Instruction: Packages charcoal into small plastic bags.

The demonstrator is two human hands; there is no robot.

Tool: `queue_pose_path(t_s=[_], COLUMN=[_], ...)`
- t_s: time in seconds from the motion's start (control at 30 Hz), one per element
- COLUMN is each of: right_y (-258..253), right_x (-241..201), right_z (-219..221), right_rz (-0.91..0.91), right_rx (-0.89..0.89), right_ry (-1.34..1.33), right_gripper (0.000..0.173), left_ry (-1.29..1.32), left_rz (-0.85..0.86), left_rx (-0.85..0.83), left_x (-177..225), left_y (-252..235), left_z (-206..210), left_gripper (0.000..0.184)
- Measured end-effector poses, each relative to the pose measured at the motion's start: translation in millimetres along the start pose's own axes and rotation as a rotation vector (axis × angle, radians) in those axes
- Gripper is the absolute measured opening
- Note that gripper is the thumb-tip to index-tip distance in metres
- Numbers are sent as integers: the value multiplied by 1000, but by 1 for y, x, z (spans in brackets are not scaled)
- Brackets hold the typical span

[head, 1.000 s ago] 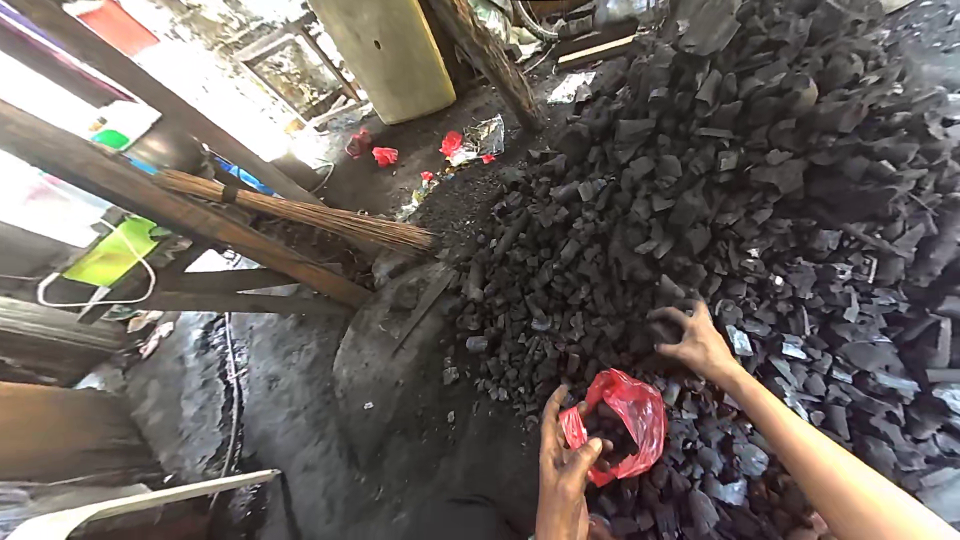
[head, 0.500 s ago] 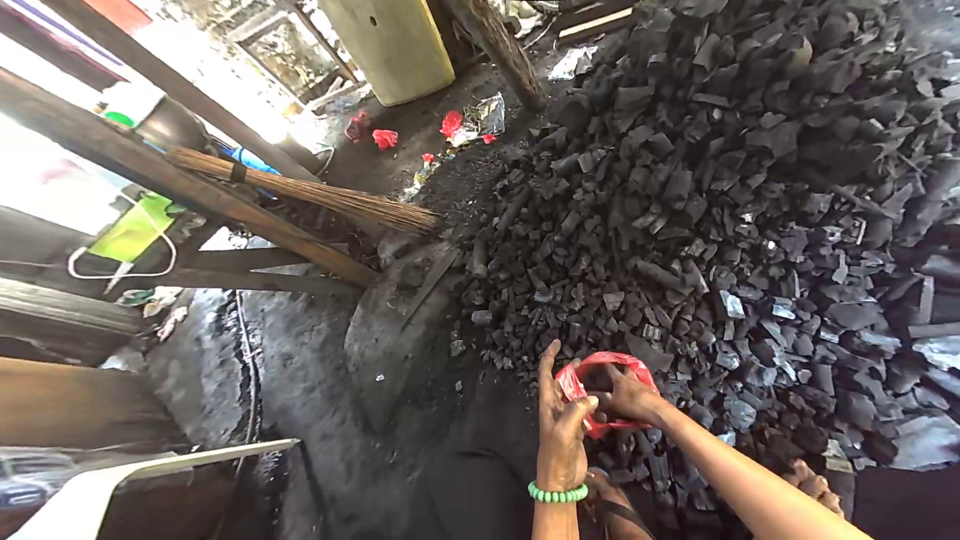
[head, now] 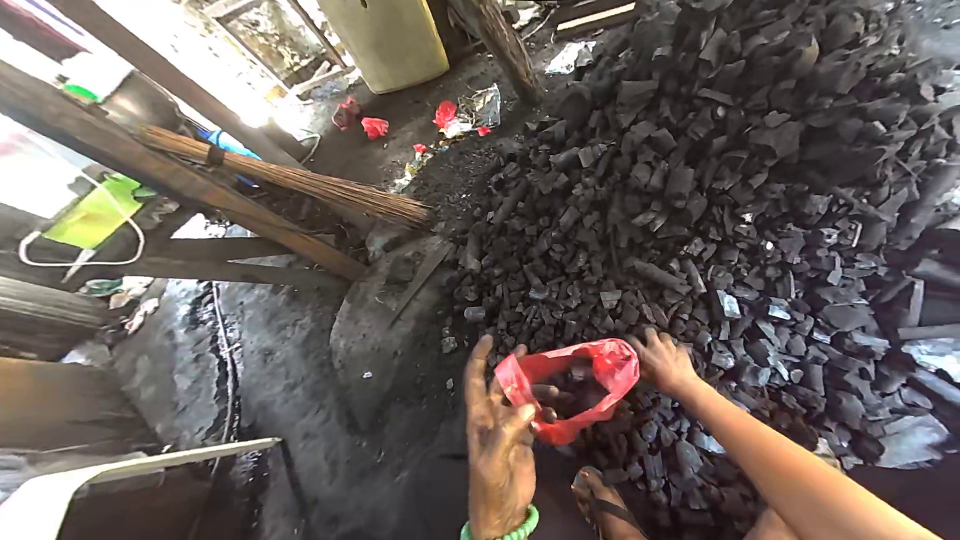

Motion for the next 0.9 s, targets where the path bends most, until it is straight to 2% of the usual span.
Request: queue_pose_path(t_s=[0.03,0.1,0.17,0.27,0.33,0.37,0.43,0.5,0.53,0.6,0.63,0.73,0.83,0.9], right_y=[3,16,42,90,104,103,85,51,36,14,8,11,25,27], right_x=[0,1,13,60,90,96,83,57,42,21,15,5,6,10], right_z=[8,7,-9,-42,-48,-47,-39,-21,-7,21,32,45,46,47], right_rz=[-17,-29,-43,157,326,337,165,-7,-48,-15,22,76,12,-31], right_rx=[-10,51,308,721,807,801,710,426,282,38,-13,-47,-104,-151], right_ry=[73,41,-117,-181,-147,-130,-134,-108,-54,71,116,140,127,149], right_gripper=[59,60,56,60,74,81,80,76,82,97,98,87,61,55], left_ry=[-15,-47,-67,-77,-96,-105,-121,-128,-128,-113,-107,-77,-64,-64], left_rz=[25,38,37,42,38,33,23,23,24,22,19,16,9,-12], left_rx=[1,22,55,88,104,117,133,150,161,173,174,167,147,150], left_x=[7,13,12,7,4,3,2,3,4,6,7,7,4,1], left_y=[0,-1,-1,-2,-2,-3,-4,-4,-3,-1,-1,0,-2,-3], left_z=[0,-4,-9,-16,-18,-18,-19,-22,-24,-30,-32,-32,-25,-23], left_gripper=[101,100,97,94,91,91,92,91,91,92,94,96,99,101])
Point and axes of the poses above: each hand's wrist, its own y-axis away from the middle knuckle, its own z-axis out of the palm, x = y × z, the point moved 3 cm from there along -y, towards the middle knuckle, and after that the axes turned 6 degrees about -z, right-handed, at the moved point
